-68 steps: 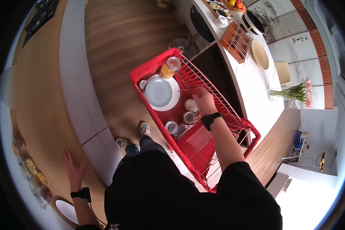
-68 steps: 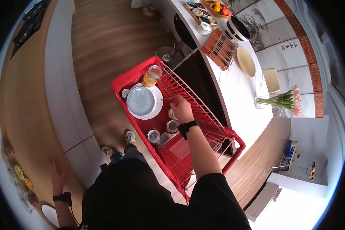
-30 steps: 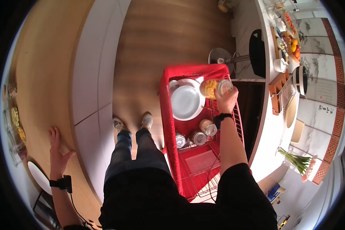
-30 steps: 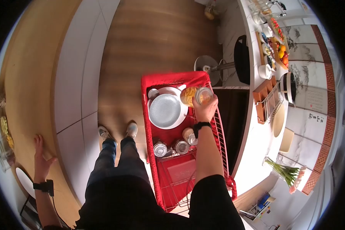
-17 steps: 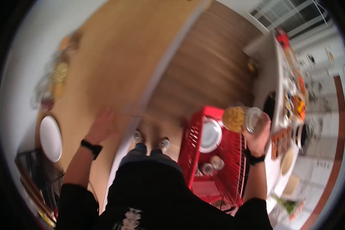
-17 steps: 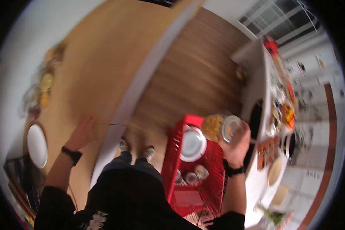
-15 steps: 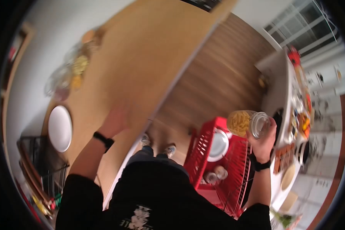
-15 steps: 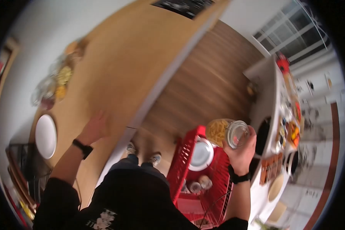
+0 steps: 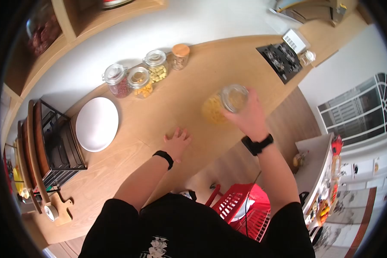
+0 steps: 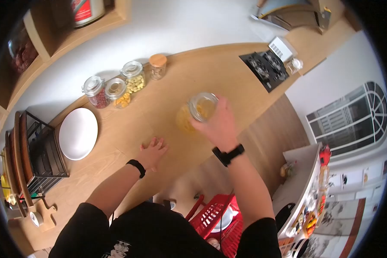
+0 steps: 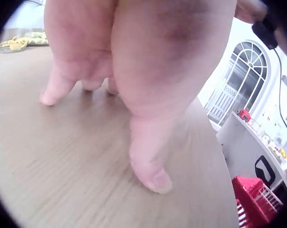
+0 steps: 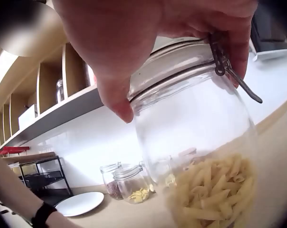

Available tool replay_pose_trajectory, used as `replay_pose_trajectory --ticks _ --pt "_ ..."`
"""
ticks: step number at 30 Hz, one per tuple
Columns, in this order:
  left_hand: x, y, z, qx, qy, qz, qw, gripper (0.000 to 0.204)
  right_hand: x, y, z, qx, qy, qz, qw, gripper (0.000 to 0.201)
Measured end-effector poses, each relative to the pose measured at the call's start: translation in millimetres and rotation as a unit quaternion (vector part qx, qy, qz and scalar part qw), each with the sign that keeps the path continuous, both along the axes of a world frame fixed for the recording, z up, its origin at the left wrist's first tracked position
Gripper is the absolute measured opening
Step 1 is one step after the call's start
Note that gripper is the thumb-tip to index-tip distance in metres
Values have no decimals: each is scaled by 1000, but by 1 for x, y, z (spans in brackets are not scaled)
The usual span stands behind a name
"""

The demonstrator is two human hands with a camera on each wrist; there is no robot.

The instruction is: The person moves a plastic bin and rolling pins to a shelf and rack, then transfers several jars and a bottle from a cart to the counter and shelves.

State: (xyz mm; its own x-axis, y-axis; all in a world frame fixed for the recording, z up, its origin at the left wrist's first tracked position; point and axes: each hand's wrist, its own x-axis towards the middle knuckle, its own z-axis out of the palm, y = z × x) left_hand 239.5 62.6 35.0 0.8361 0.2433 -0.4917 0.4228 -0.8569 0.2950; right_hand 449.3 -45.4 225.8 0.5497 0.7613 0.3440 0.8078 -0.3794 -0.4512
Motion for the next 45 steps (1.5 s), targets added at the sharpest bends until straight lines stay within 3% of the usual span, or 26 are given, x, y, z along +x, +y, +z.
replay_pose_trajectory --ticks 9,11,12,13,14,18,20,24,26,27,28,29,30,31,32,33,34,35,36,38,40,42,45 --pt "-1 -4 -15 -3 -16 22 1000 131 4 183 -40 -49 48 19 997 84" --pt "-3 -7 -13 -22 -49 62 997 71 7 209 -48 -70 35 28 997 82" --pt "-2 -8 -19 -24 -49 67 996 71 8 219 -50 -72 34 33 996 82" --pt "-1 -10 -25 -16 -51 63 997 98 10 229 -52 -81 44 31 995 81" --pt "0 -10 -31 -9 -53 57 997 126 11 237 -54 -89 55 28 994 80" --pt "-2 -16 -40 -11 -62 68 996 119 16 256 -64 -50 59 33 996 80" --pt "-4 -21 -53 26 -121 78 989 115 16 261 -59 -59 61 11 996 80" --pt "-2 -18 -35 11 -91 74 993 114 17 265 -67 -38 34 12 999 84" --pt "-3 -14 -25 -8 -90 86 992 52 20 266 -70 -59 30 20 998 91" --pt "-3 -14 -24 -5 -87 79 993 52 21 263 -69 -79 22 29 996 99" --pt "-2 -12 -23 -9 -76 76 994 57 24 259 -79 -59 -70 55 994 110" --pt "0 -11 -22 -12 -65 71 995 64 25 253 -90 -54 -68 45 995 110" --pt "0 -9 -16 -5 -65 60 996 64 20 244 -99 15 -98 34 995 112" --pt "0 -7 -8 -8 -44 46 998 80 13 230 -96 83 -128 22 988 115" --pt "0 -6 -1 -11 -23 33 999 97 8 207 -93 81 -40 23 996 97" --pt "0 -5 -1 -5 -22 21 1000 97 1 177 -92 101 54 25 993 84" --pt "1 -4 -2 -17 -16 29 999 112 -5 142 -92 120 145 28 982 70" --pt "1 -4 -3 -30 -9 36 999 127 -11 101 -89 80 213 15 974 59" --pt "3 -4 -5 -27 -12 26 999 127 -16 56 -87 41 279 2 959 49" --pt "3 -2 -7 -19 5 14 1000 126 -22 -36 -115 11 219 -24 975 43" --pt "4 -2 0 -22 8 7 1000 127 -39 -121 -118 -57 258 -111 958 43" --pt "1 0 -2 -26 12 -1 1000 128 -53 -214 -146 -84 145 -120 979 41" --pt "1 4 -10 -5 -14 -43 999 132 -90 -334 -182 -129 126 -180 967 39"
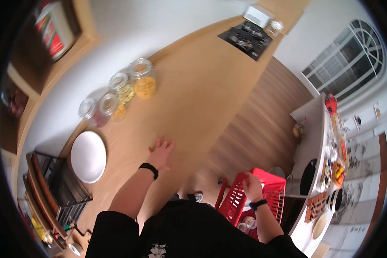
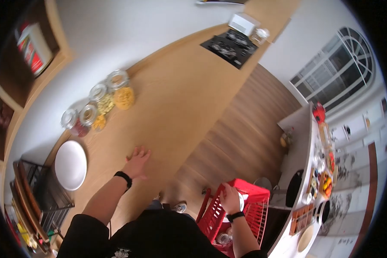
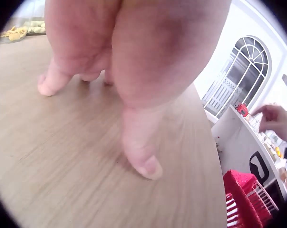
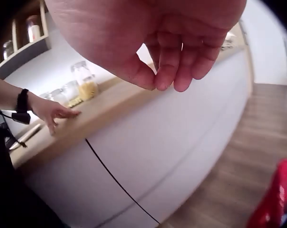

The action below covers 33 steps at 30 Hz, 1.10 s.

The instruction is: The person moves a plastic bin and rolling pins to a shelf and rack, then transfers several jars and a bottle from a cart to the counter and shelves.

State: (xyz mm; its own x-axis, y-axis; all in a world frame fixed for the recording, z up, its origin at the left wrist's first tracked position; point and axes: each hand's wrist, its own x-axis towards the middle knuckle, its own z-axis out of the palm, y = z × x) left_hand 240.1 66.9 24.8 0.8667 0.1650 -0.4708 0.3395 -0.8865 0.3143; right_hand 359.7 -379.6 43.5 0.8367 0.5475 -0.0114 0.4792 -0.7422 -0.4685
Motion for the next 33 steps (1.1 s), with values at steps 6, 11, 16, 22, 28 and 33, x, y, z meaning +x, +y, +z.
replay_pose_trajectory --ticks 6,11,16,22,28,33 --pt "2 25 -39 18 -40 -69 997 137 -90 -144 -55 -21 28 -180 983 42" --pt "1 53 -45 -6 -75 -119 990 134 -160 -191 -75 -27 94 -315 944 36" --pt "0 52 -32 -26 -71 -106 991 130 -214 -233 -107 18 191 -311 931 25" --pt "15 38 -28 -25 39 -92 995 118 -250 -306 -156 20 158 -517 841 26" --pt "3 5 -27 55 30 -87 994 112 -258 -349 -143 61 141 -583 798 27" --pt "4 7 -28 81 28 -73 994 113 -242 -347 -170 88 188 -593 778 32"
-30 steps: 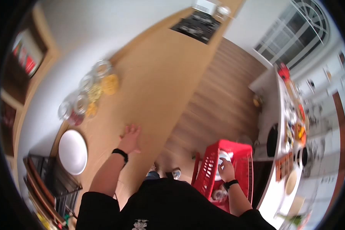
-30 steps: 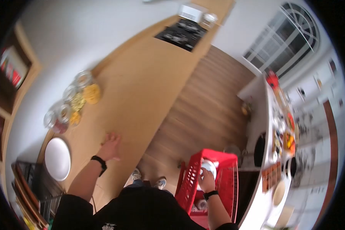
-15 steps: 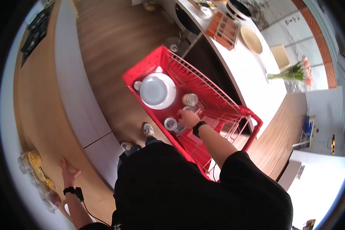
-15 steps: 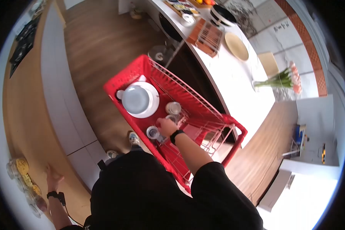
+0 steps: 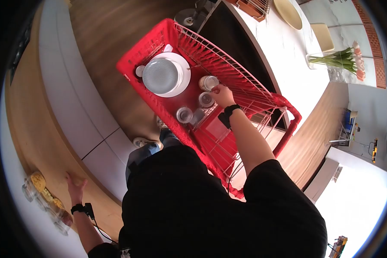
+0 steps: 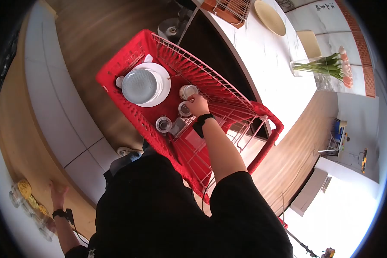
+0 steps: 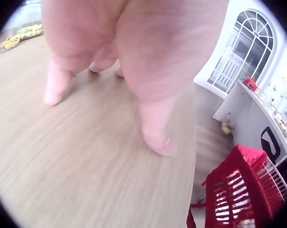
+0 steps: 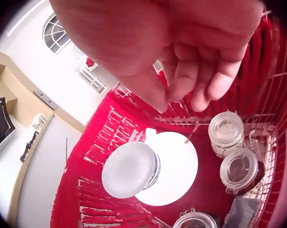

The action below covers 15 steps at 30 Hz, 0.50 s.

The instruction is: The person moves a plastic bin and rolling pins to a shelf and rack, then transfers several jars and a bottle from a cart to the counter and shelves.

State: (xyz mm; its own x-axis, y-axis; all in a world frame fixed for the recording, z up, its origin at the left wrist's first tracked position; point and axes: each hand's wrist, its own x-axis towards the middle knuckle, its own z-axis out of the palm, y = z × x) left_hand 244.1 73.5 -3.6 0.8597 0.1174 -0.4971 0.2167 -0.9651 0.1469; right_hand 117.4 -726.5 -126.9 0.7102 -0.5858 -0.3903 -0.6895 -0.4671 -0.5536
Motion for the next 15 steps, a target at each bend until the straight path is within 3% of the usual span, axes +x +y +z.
replay_pose_trajectory --ticks 5,7,9,11,12,15 --pt "-5 18 -10 -19 -12 7 1000 114 13 46 -57 13 91 45 995 33" --pt "-7 14 -6 -31 -15 6 999 113 13 63 -85 17 123 139 982 35" --pt "-7 11 -1 -43 -8 13 999 113 12 82 -100 46 168 120 977 41" --pt "-4 3 4 -58 -6 18 998 113 12 102 -116 8 185 73 980 52" --pt "-4 -5 9 -60 0 29 998 112 16 115 -103 -2 237 84 968 70" --pt "-3 -16 15 -75 16 64 995 112 17 140 -115 -38 276 124 952 84"
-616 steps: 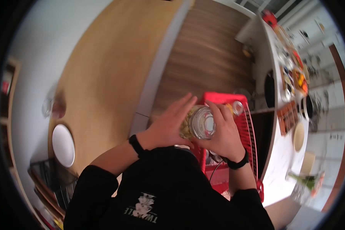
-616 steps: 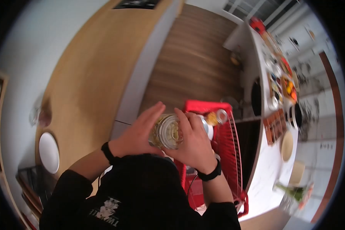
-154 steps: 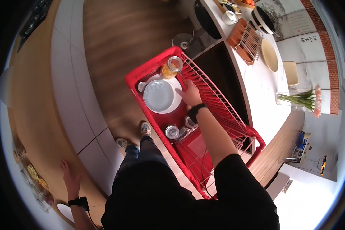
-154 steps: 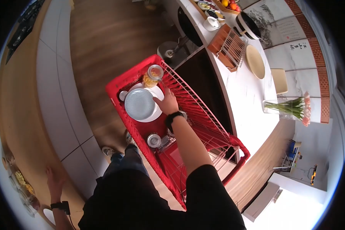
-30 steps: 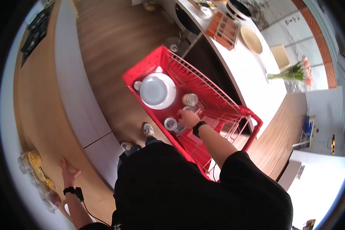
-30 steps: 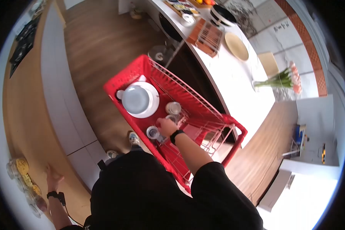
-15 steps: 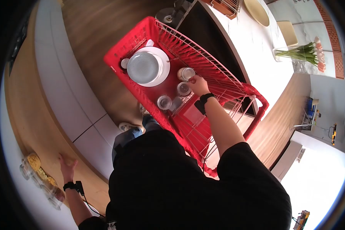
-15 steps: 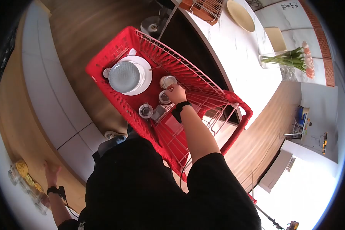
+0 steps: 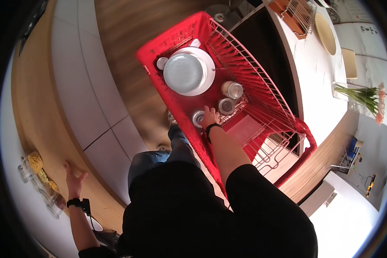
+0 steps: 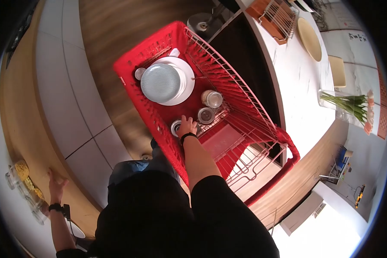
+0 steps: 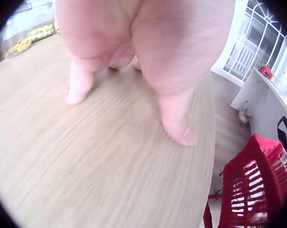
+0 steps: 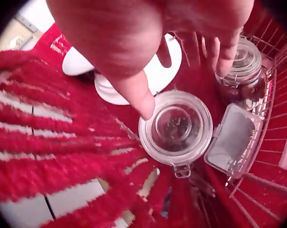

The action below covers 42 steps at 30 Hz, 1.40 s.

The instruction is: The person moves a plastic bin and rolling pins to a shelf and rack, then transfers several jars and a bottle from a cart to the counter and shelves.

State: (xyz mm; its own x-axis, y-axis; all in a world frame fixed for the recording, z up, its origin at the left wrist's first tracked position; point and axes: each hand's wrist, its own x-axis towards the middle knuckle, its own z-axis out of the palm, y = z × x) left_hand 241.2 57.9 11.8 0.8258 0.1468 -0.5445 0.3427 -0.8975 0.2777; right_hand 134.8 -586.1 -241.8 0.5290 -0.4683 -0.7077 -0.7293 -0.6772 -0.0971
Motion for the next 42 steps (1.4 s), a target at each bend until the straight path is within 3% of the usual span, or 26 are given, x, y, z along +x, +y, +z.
replay_pose_trajectory --ticks 2,4,7,14,17,19,21,24,28,30,31,32,34,36,40,42 --pt "0 -3 2 -13 14 21 1000 112 1 12 -12 9 25 2 1000 95" --pt "0 -10 5 -27 9 34 999 111 -3 24 -23 4 -8 -60 998 102" --pt "1 -14 8 16 8 22 1000 110 -5 34 -37 -1 -4 -33 999 105" --pt "0 -17 10 2 9 51 999 110 6 29 -34 9 30 -34 999 95" --pt "-2 -23 12 -9 -7 56 998 110 9 22 -15 1 -1 -46 999 94" --pt "-2 -22 11 -8 -8 58 998 110 10 16 0 -24 -93 -99 990 97" --pt "-6 -10 5 -10 -18 56 998 110 9 7 19 -32 -146 -97 984 97" --pt "-7 -11 5 -7 -32 33 999 110 23 -11 76 -39 -202 -88 975 97" --pt "-13 6 -14 36 -46 -7 998 105 39 -26 174 -49 -306 26 951 91" --pt "4 -91 28 4 -41 50 998 97 57 -21 236 -14 -373 144 917 90" --pt "3 -124 36 -58 -100 -10 993 93 65 -13 267 -7 -391 178 903 90" --pt "0 -151 44 -113 -160 -70 978 88 74 -2 296 2 -411 213 887 90" --pt "-1 -202 81 -192 -167 -182 950 82 87 28 343 30 -448 273 851 88" --pt "-4 -232 103 -280 -167 -191 926 101 98 66 386 72 -469 333 815 88" --pt "-10 -235 125 -395 -292 -265 830 113 104 158 450 125 -438 464 760 92" --pt "-25 -221 122 -379 -344 -255 820 112 104 202 471 165 -431 525 715 94"
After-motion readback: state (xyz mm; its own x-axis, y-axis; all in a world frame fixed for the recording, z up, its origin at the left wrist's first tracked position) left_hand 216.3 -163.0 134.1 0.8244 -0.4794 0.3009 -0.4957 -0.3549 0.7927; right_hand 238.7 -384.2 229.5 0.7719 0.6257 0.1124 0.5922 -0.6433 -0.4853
